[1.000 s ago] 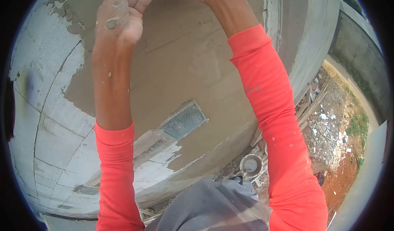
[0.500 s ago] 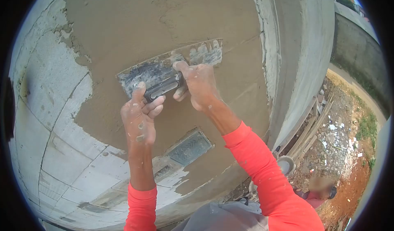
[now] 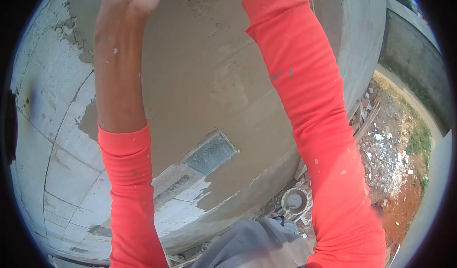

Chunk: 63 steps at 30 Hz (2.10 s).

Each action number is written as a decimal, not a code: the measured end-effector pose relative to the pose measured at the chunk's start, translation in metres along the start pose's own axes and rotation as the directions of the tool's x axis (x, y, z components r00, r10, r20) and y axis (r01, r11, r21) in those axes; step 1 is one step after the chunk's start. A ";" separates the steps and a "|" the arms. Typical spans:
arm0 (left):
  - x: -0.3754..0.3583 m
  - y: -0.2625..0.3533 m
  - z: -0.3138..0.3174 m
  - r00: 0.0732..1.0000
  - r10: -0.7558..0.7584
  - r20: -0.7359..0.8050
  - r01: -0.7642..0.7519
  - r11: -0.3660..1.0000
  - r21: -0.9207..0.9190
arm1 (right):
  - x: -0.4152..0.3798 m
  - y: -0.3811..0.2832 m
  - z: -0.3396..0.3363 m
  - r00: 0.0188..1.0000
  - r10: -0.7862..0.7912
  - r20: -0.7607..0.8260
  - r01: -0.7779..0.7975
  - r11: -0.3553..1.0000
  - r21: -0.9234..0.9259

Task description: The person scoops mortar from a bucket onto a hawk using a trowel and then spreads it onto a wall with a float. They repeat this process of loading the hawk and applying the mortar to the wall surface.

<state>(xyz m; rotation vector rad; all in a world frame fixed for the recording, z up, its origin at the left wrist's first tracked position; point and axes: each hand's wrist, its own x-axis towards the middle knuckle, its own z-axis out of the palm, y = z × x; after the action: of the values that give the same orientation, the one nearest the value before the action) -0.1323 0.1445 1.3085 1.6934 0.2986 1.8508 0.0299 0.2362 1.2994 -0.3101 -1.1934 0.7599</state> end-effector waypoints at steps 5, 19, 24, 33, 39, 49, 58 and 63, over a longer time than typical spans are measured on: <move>-0.140 -0.005 -0.013 0.841 -0.533 0.092 0.493 0.825 0.276 | -0.014 0.033 -0.047 0.972 -0.102 -0.210 0.008 0.913 -0.407; -0.246 0.055 -0.093 0.315 -0.867 0.386 0.406 0.491 0.771 | -0.137 0.002 0.133 0.898 -0.172 0.406 0.385 0.752 -0.535; -0.278 0.100 -0.143 0.354 -0.898 0.262 0.447 0.408 0.796 | -0.130 0.011 0.056 0.963 -0.271 -0.009 0.214 0.782 -0.586; -0.400 0.176 -0.279 0.214 -0.914 -0.345 0.826 -0.019 0.563 | 0.048 0.025 0.025 0.937 -0.282 0.207 0.335 0.892 -0.302; -0.305 0.122 -0.190 0.397 -0.918 0.011 0.596 0.266 0.757 | -0.129 -0.004 0.129 0.894 0.027 0.448 0.308 0.691 -0.654; -0.312 0.177 -0.227 0.552 -0.832 -0.052 0.483 0.269 0.833 | -0.152 0.080 0.066 0.961 -0.270 -0.063 0.101 0.552 -0.828; -0.267 0.195 -0.235 0.667 -0.743 0.050 0.410 0.422 0.809 | -0.019 -0.001 0.033 0.938 -0.343 0.043 0.206 0.456 -0.866; -0.289 0.237 -0.287 0.873 -0.357 -0.333 0.454 0.342 0.823 | 0.045 -0.006 0.015 0.969 -0.226 0.097 0.212 0.563 -0.799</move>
<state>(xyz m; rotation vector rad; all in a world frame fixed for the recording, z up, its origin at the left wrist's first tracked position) -0.4737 -0.1413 1.1537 1.8438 1.8659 1.3948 0.0254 0.2593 1.3408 -0.9063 -1.4809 -0.0746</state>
